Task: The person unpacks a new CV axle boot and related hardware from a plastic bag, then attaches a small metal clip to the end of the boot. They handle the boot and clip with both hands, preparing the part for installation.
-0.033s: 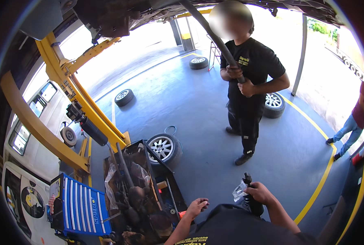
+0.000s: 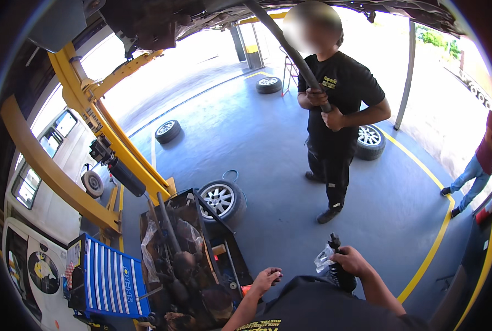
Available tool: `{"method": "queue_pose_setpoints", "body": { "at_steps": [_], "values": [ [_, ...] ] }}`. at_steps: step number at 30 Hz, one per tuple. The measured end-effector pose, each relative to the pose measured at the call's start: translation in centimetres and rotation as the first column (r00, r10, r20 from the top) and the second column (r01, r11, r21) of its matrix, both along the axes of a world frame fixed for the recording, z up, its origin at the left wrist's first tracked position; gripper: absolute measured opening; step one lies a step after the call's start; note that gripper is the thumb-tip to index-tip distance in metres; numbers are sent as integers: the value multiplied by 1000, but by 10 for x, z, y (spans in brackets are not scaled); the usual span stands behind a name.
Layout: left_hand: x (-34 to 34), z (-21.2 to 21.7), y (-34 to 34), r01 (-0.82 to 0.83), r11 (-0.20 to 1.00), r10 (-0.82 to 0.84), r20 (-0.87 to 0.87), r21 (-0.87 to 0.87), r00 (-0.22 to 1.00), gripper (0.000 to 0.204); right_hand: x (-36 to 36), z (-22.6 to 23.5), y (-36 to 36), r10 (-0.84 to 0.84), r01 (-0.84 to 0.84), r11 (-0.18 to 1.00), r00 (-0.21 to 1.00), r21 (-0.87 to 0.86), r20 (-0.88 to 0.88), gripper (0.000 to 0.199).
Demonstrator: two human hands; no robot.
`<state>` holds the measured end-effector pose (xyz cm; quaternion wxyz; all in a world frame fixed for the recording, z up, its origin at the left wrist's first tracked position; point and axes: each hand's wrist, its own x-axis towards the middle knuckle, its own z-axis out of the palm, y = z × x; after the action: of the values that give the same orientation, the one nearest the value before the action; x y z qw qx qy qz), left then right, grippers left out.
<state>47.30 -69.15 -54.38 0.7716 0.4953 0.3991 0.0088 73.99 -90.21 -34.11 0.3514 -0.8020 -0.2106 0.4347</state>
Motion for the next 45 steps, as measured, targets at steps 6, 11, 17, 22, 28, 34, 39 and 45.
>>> {"method": "queue_pose_setpoints", "body": {
  "at_steps": [6,11,17,22,28,34,39,45],
  "values": [
    [-2,-6,0,41,999,-41,-30,22,999,28,-3,-4,-1,10,-9,1000,1000,26,-17,35],
    [-8,-13,2,32,999,-32,-17,23,999,28,-5,0,2,31,-31,999,999,18,-15,34],
    [-13,-15,3,9,1000,-9,-19,25,1000,27,-8,1,7,55,-55,998,998,22,-12,33],
    [-15,-13,3,-9,1000,9,-34,9,999,26,-7,-2,10,97,-97,995,995,0,7,33],
    [-18,-11,2,-14,1000,14,-28,16,1000,26,-10,-3,11,99,-99,995,995,19,20,35],
    [-18,-12,1,-11,1000,11,-22,6,1000,27,-12,2,10,100,-100,995,994,1,47,35],
    [-18,-16,2,14,1000,-14,-31,28,999,28,-12,4,9,89,-89,996,996,3,29,34],
    [-17,-17,5,28,999,-26,-30,40,999,29,-12,3,9,99,-99,995,994,-3,36,34]
  ]
}}
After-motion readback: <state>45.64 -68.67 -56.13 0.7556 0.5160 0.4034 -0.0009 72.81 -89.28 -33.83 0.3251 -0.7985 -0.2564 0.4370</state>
